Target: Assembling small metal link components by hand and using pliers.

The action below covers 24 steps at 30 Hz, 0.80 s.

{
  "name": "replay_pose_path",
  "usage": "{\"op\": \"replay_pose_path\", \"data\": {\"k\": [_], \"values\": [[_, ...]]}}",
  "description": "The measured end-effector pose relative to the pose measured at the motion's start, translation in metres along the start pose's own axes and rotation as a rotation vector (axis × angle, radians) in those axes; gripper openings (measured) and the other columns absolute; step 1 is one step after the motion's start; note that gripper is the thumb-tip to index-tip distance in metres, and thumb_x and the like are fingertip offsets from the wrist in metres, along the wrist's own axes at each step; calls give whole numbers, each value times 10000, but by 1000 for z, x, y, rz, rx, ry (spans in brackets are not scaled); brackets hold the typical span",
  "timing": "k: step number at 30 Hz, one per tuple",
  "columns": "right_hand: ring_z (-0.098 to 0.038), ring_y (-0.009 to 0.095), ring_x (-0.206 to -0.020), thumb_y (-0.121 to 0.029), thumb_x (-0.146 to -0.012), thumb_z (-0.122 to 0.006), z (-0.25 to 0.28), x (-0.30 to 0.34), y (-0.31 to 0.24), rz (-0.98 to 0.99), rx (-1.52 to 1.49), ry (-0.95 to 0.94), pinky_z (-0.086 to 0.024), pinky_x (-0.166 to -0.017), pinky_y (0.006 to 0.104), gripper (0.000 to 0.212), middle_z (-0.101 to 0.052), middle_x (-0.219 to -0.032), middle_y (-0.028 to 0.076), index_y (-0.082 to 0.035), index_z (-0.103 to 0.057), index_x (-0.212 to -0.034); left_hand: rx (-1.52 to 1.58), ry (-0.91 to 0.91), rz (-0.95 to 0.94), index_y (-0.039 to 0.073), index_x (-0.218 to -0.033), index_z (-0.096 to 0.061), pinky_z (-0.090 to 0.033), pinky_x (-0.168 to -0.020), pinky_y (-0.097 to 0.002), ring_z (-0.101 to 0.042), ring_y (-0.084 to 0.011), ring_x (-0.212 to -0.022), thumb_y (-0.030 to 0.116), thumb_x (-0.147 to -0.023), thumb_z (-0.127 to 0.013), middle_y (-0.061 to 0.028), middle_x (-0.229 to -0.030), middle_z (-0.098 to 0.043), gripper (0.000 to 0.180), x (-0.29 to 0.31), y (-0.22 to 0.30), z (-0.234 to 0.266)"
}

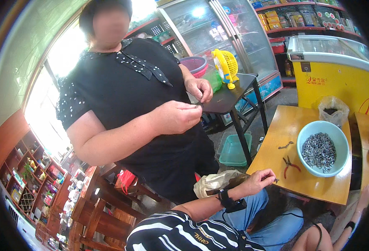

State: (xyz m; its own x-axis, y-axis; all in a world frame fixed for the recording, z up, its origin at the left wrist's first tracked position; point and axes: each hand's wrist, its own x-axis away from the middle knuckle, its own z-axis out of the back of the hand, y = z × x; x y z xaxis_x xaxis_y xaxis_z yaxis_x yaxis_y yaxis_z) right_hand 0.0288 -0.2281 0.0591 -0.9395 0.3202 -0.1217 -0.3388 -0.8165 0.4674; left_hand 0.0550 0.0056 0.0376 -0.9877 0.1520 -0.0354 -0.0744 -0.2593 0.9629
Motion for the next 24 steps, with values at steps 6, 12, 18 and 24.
{"op": "replay_pose_path", "data": {"k": [6,12,18,24], "values": [[-469,203,-507,-103,-799,-544,3,-4,2,-127,145,9,-409,-572,362,101,-462,-550,78,-12,-578,-829,6,0,-2,22,-932,-548,-407,-683,-208,-474,-54,-752,168,-945,-509,27,-815,-525,151,-1,-2,0],[-476,210,-503,-91,-802,-535,10,-5,3,-251,291,18,-420,-567,374,90,-474,-555,88,-10,-570,-816,6,-6,9,19,-937,-544,-404,-693,-207,-469,-55,-755,162,-947,-505,25,-825,-519,148,2,3,1],[-484,217,-498,-79,-804,-527,20,-9,3,-380,435,25,-431,-563,386,81,-486,-559,98,-7,-563,-803,15,5,13,19,-935,-544,-404,-707,-209,-470,-58,-763,155,-946,-504,18,-832,-527,143,2,2,3],[-491,224,-494,-67,-806,-518,33,-16,3,-511,576,33,-443,-558,397,75,-497,-563,108,-5,-556,-790,27,15,-4,20,-938,-548,-404,-708,-210,-468,-55,-768,155,-948,-502,25,-829,-529,143,0,-2,7]]}}
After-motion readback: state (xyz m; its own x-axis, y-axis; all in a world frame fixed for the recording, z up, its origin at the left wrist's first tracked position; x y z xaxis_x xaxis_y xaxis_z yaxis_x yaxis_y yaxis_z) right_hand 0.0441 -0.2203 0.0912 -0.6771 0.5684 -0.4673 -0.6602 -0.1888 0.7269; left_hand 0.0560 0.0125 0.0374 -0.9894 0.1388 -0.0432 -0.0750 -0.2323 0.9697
